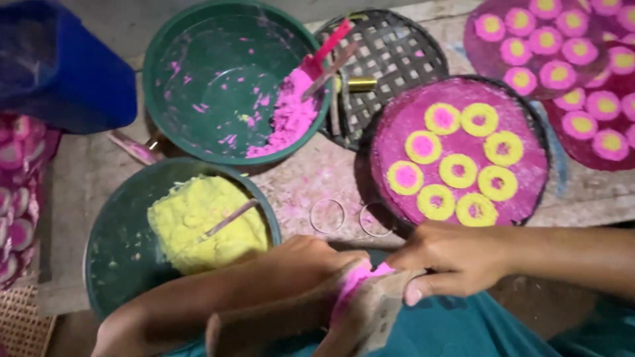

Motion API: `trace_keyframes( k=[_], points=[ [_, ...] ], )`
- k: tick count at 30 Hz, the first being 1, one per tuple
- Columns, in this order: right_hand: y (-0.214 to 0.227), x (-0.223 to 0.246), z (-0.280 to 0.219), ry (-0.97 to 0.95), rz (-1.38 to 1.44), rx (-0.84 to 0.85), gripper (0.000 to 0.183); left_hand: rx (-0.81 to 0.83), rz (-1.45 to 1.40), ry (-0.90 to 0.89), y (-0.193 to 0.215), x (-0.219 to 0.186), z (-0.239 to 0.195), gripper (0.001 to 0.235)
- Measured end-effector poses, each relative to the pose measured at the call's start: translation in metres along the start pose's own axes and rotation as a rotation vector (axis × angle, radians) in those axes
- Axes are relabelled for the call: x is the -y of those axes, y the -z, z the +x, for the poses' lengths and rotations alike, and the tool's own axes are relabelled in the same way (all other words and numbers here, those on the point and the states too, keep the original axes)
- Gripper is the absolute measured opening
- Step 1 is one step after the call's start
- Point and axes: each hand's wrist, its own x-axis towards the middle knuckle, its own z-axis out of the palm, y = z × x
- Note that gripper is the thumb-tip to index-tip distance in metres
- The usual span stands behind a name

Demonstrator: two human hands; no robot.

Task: The person uses a wooden mallet and metal ring molds to press yellow and pink dough into circular shapes on a pink tray. They repeatedly scoop dough from green bowls, place it into molds, and tap the molds to form uniform pieces.

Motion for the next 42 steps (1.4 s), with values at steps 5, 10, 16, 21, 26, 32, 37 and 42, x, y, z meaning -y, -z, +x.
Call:
trace_keyframes(
  k=[5, 10, 16, 21, 26, 32, 37, 42],
  points=[
    [0.030, 0.016, 0.015, 0.081, -0.234, -0.108, 0.036, -0.120, -0.080, 0.190, -0.002, 0.096, -0.049, 0.015],
    [0.105, 0.013, 0.044, 0.179, -1.644, -0.328, 0.021, -0.211, -0.749, -0.088, 0.052, 0.191, -0.115, 0.035],
    [0.195, -0.010, 0.136, 0.294, -1.971, -0.882, 0.033, -0.595, -1.459, -0.153, 0.012, 0.223, -0.048, 0.056],
    [0.215, -0.110, 0.206, -0.372, -1.520, -0.554, 0.037, -1.290, -0.431, 0.246, 0.090, 0.293, -0.066, 0.020],
    [0.226, -0.191, 0.210, -0.863, -1.375, -0.241, 0.027, -1.554, -0.544, 0.186, 0.127, 0.349, -0.081, 0.025],
    [0.204, -0.191, 0.203, -0.676, -1.427, -0.048, 0.024, -1.644, -0.366, 0.120, 0.120, 0.365, -0.054, 0.018],
    [0.175, -0.175, 0.203, -0.729, -1.103, -0.091, 0.036, -1.694, -0.177, 0.108, 0.105, 0.346, -0.035, 0.009],
    [0.153, -0.160, 0.207, -0.822, -0.950, -0.067, 0.050, -1.659, -0.214, 0.219, 0.102, 0.322, -0.022, 0.012]
  ],
)
